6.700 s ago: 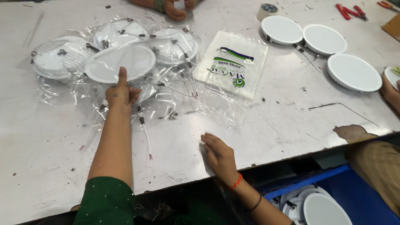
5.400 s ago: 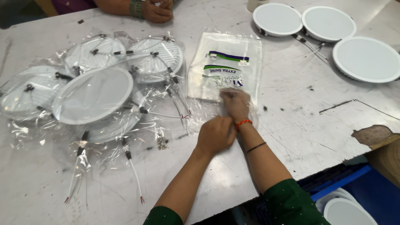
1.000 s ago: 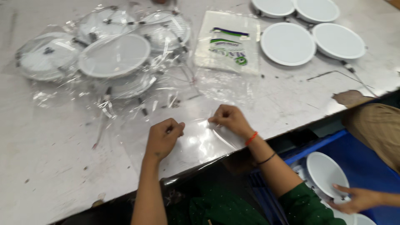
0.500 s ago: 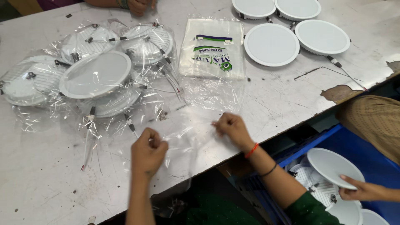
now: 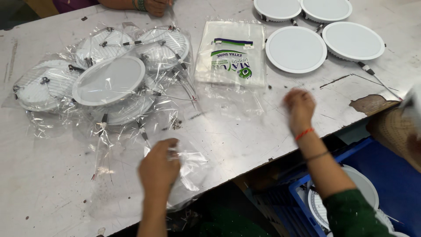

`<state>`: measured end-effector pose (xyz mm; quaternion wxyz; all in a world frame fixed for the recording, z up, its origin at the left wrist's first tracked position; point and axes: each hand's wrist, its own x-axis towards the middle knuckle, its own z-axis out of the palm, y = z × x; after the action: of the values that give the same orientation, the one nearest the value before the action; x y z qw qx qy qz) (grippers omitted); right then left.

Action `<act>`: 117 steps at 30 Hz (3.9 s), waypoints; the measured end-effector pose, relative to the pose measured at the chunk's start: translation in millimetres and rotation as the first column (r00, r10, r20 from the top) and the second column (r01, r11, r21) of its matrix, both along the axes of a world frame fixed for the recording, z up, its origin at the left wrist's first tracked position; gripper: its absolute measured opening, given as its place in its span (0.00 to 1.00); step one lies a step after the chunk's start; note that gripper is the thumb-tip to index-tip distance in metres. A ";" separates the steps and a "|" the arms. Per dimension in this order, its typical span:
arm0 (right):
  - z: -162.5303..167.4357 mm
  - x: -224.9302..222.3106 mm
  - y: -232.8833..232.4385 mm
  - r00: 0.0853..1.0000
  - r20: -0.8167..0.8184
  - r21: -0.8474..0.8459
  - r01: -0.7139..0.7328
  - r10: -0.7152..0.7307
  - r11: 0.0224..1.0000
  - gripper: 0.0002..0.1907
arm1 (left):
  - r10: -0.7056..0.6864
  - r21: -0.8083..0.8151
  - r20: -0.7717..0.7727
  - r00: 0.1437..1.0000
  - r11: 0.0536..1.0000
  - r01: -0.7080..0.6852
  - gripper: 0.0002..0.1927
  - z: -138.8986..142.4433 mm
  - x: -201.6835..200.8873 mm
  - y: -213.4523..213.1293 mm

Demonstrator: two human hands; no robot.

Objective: The person repeatedly picks up round LED light fixtures and places them into clear plastic bags on a white work table. The person then places the packaged lights into a blue bin. Other workers are visible in the background performing similar tasks.

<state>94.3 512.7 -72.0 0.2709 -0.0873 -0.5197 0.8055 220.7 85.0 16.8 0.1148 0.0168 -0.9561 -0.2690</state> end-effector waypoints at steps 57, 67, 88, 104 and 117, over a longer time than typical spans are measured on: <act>53.3 142.9 -5.1 0.971 -0.235 0.932 0.237 0.043 -0.273 0.47 | -0.183 -0.002 -0.323 0.929 0.981 0.193 0.20 -70.1 -7.0 52.5; 79.9 105.8 -15.1 0.946 -0.189 0.972 0.219 0.263 -0.088 0.26 | -0.173 -0.050 -0.381 0.908 0.985 0.167 0.11 -40.1 6.0 57.5; 48.9 186.8 -90.8 0.585 0.551 0.343 -0.809 0.595 0.478 0.40 | -0.330 0.163 -0.256 0.909 0.912 0.377 0.06 -6.7 42.0 101.7; 5.0 154.0 -111.0 0.937 0.201 -0.456 -0.170 0.287 0.874 0.17 | -0.316 0.158 -0.516 0.796 0.878 0.451 0.08 -61.6 92.6 96.7; 57.9 185.6 -161.9 0.895 -0.016 0.687 -0.314 0.445 0.655 0.26 | -0.542 0.180 -0.529 0.653 0.680 0.710 0.06 -25.3 140.9 135.3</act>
<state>279.8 350.9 -14.1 0.1553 0.2007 -0.7526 0.6076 361.5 220.3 -8.5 0.2171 -0.3598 -0.7796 -0.4644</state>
